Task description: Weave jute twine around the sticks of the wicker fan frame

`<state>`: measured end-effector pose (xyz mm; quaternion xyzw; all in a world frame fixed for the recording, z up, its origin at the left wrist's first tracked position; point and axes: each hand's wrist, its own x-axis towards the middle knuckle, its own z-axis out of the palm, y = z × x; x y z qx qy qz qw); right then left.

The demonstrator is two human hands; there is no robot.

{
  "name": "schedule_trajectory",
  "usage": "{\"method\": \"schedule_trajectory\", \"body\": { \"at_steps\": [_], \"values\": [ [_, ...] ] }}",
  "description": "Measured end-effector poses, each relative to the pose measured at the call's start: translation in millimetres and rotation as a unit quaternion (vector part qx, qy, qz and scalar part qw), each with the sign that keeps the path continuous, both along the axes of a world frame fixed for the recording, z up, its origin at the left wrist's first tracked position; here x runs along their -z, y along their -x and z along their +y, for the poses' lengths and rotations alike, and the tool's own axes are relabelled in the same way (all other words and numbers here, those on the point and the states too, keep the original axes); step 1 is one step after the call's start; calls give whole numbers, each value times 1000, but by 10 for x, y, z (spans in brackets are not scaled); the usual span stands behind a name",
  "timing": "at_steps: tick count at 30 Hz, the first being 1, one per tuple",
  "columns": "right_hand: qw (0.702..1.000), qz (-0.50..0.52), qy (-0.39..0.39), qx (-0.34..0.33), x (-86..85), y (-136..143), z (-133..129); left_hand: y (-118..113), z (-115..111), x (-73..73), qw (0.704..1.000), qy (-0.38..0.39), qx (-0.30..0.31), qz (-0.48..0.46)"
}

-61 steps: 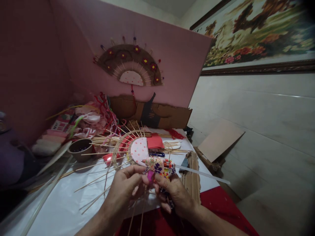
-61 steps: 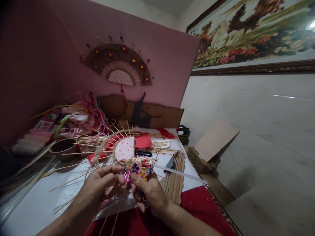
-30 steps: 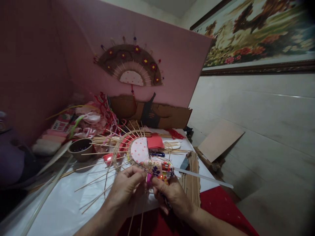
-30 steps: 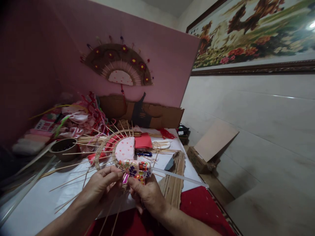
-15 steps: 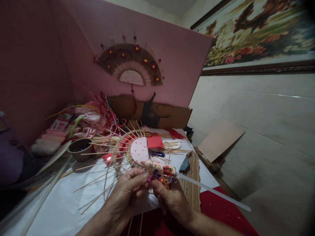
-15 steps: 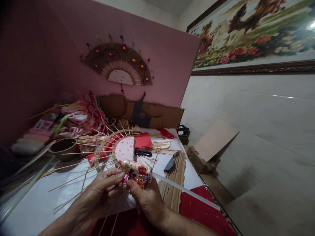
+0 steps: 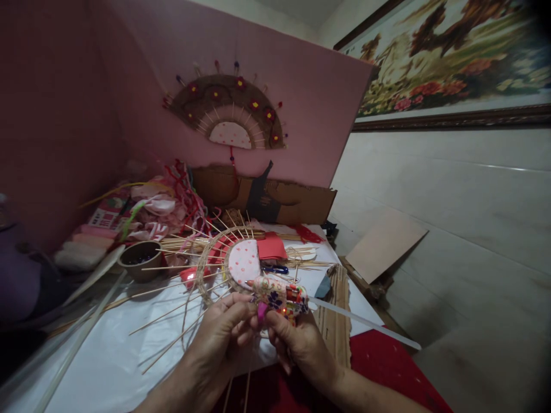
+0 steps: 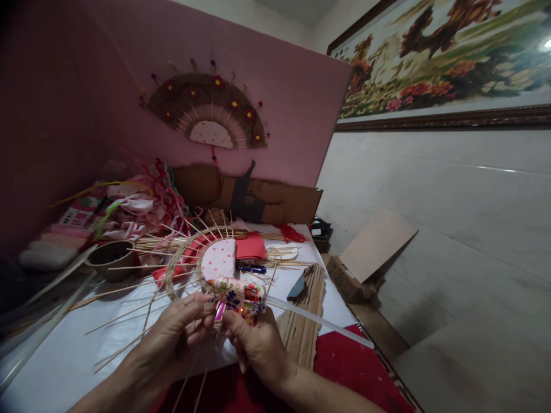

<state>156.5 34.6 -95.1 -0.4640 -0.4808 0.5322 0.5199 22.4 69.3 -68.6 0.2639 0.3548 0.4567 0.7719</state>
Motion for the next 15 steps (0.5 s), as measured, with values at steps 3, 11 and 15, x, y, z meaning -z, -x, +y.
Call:
{"method": "schedule_trajectory", "body": {
  "at_steps": [3, 11, 15],
  "values": [
    [998, 50, 25, -24, -10, -8, 32, 9, 20, 31, 1000, -13, -14, 0],
    [995, 81, 33, -40, -16, -65, 50, 17, 46, -14, 999, -28, 23, 6],
    [1000, 17, 15, -15, -37, -50, 31, 13, 17, -73, 995, -62, 15, 79]
  ]
}}
